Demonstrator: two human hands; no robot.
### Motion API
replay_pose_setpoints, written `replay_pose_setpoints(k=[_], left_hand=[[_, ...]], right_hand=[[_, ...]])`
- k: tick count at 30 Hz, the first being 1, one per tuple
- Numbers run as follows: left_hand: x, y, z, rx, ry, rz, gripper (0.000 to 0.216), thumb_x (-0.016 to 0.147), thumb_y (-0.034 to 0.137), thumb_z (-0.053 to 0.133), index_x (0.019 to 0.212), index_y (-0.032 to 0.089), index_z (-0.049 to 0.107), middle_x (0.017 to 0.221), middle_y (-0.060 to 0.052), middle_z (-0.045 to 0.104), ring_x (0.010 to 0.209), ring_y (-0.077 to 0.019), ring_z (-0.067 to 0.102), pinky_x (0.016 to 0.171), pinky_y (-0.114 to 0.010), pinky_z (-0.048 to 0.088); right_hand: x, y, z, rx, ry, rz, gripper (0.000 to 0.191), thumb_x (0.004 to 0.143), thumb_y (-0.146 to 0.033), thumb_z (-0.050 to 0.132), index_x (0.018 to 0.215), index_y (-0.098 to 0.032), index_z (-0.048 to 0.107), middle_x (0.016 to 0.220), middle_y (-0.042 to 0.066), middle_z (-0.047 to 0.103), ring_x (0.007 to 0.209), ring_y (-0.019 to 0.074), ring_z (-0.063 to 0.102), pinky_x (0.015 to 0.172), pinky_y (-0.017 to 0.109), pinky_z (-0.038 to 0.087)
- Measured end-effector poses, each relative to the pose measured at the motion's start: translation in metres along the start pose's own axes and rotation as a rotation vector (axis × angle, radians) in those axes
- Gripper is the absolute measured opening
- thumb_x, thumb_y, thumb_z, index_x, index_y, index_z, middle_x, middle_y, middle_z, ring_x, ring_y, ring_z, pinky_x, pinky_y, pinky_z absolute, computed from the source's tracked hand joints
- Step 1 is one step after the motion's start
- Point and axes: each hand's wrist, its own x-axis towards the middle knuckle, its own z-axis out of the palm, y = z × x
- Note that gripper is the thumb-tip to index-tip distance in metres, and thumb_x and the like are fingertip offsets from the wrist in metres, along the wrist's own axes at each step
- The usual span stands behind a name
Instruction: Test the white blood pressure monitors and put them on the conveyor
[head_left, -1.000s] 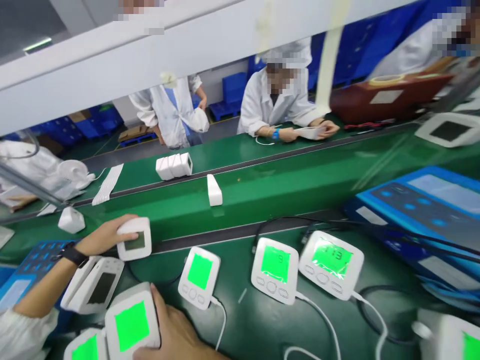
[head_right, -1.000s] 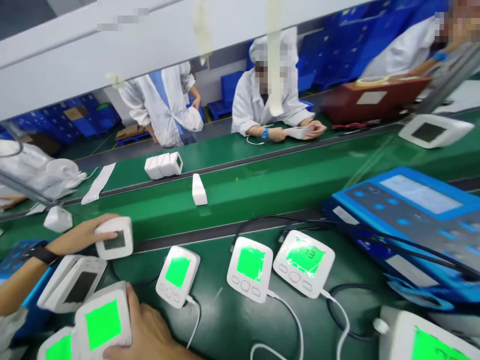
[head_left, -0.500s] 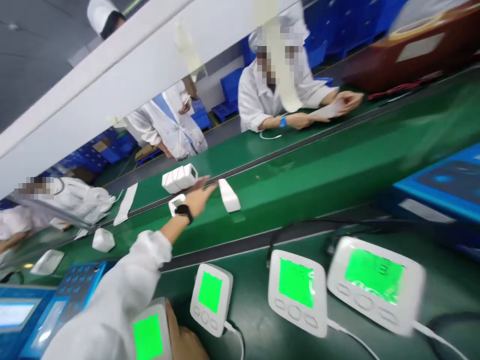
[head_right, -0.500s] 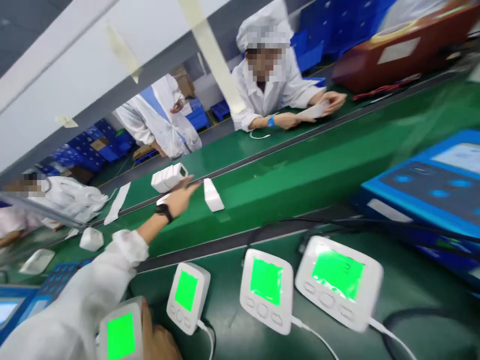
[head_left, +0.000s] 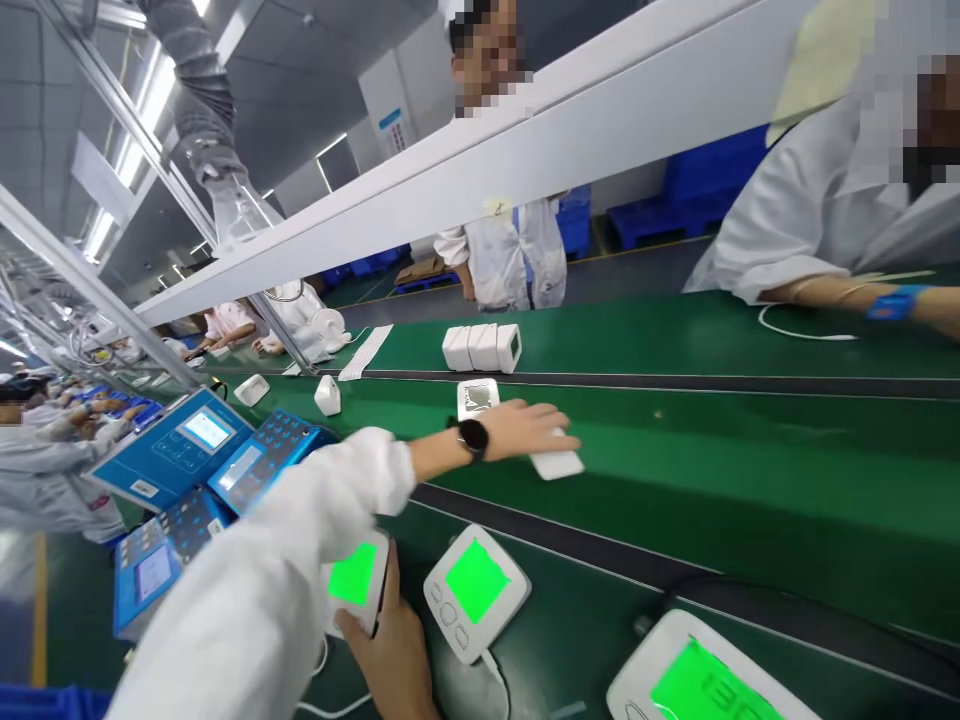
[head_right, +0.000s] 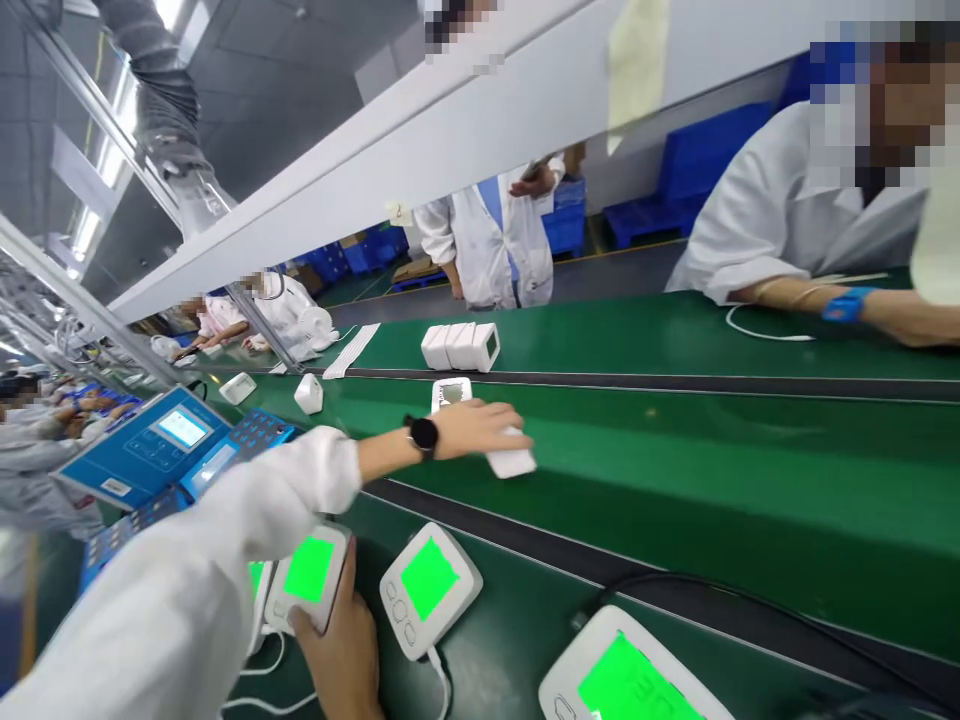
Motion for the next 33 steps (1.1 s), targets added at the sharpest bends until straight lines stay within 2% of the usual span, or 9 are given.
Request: replay_pose_setpoints(k=[3,6,9,13,18,21,24,29,33], left_hand=[[-0.092,-0.034,-0.022,-0.078,0.005,-0.118,0.058,0.092,0.001,0.046,0.144,0.026,0.053,0.141,-0.010,0.059,0.129,-0.0271,0.055,0.099,-0.042,0.053],[-0.188,-0.054,-0.038,-0.153,0.065,-0.334,0.068,0.085,0.008,0.061,0.149,0.023,0.045,0.133,-0.012,0.063,0.119,-0.0295,0.061,0.099,-0.042,0.052],[-0.271,-0.050,-0.039,-0.218,0.161,-0.592,0.059,0.087,0.028,0.067,0.143,0.022,0.050,0.134,-0.011,0.064,0.115,-0.0299,0.063,0.099,-0.042,0.051],[-0.338,-0.022,-0.005,-0.283,0.233,-0.889,0.040,0.093,0.047,0.056,0.124,0.023,0.064,0.123,-0.009,0.071,0.108,-0.0286,0.067,0.091,-0.039,0.055],[-0.348,0.002,0.066,-0.349,0.182,-0.998,0.043,0.086,0.043,0.067,0.126,0.026,0.067,0.117,-0.006,0.076,0.100,-0.0284,0.072,0.087,-0.038,0.058],[-0.333,0.007,0.104,-0.313,0.173,-0.997,0.040,0.090,0.036,0.065,0.128,0.026,0.067,0.131,-0.009,0.070,0.116,-0.0315,0.066,0.102,-0.044,0.053],[-0.321,0.012,0.133,-0.243,0.183,-1.020,0.041,0.094,0.031,0.060,0.134,0.027,0.065,0.152,-0.012,0.055,0.140,-0.0374,0.049,0.116,-0.057,0.039],[-0.321,0.017,0.163,-0.197,0.185,-1.067,0.062,0.095,0.034,0.061,0.154,0.026,0.043,0.163,-0.017,0.039,0.150,-0.0392,0.037,0.119,-0.061,0.035],[-0.324,0.014,0.170,-0.201,0.186,-1.044,0.052,0.101,0.040,0.052,0.148,0.018,0.045,0.162,-0.020,0.040,0.150,-0.0362,0.038,0.121,-0.056,0.035]], right_hand=[[0.000,-0.005,-0.004,0.038,-0.059,-0.002,0.089,0.089,-0.028,0.069,0.166,-0.018,0.024,0.107,0.009,0.079,0.101,0.0302,0.076,0.085,0.032,0.057],[0.001,-0.007,-0.006,0.036,-0.057,0.014,0.090,0.090,-0.027,0.070,0.166,-0.019,0.023,0.112,0.010,0.078,0.106,0.0311,0.075,0.089,0.034,0.056],[0.001,-0.008,-0.007,0.069,-0.072,0.033,0.090,0.091,-0.028,0.069,0.166,-0.016,0.021,0.112,0.011,0.078,0.104,0.0310,0.075,0.087,0.034,0.056],[-0.002,-0.010,-0.007,0.046,-0.062,0.036,0.089,0.093,-0.029,0.067,0.166,-0.013,0.020,0.108,0.013,0.079,0.096,0.0334,0.077,0.079,0.035,0.057],[-0.005,-0.010,-0.006,0.004,-0.044,0.018,0.089,0.094,-0.029,0.066,0.167,-0.013,0.018,0.110,0.015,0.078,0.096,0.0364,0.077,0.077,0.039,0.058],[-0.004,-0.008,-0.006,0.015,-0.045,0.022,0.089,0.093,-0.030,0.066,0.167,-0.013,0.018,0.113,0.015,0.078,0.097,0.0362,0.077,0.078,0.039,0.058],[-0.003,-0.007,-0.007,0.028,-0.061,0.039,0.089,0.093,-0.030,0.065,0.167,-0.013,0.017,0.115,0.014,0.078,0.098,0.0356,0.077,0.079,0.039,0.058],[-0.004,-0.008,-0.010,0.061,-0.062,0.052,0.088,0.094,-0.030,0.065,0.166,-0.014,0.018,0.116,0.013,0.077,0.099,0.0345,0.077,0.079,0.038,0.058],[-0.005,-0.009,-0.009,0.100,-0.040,0.063,0.088,0.094,-0.028,0.067,0.166,-0.014,0.019,0.118,0.013,0.077,0.099,0.0324,0.077,0.079,0.036,0.059]])
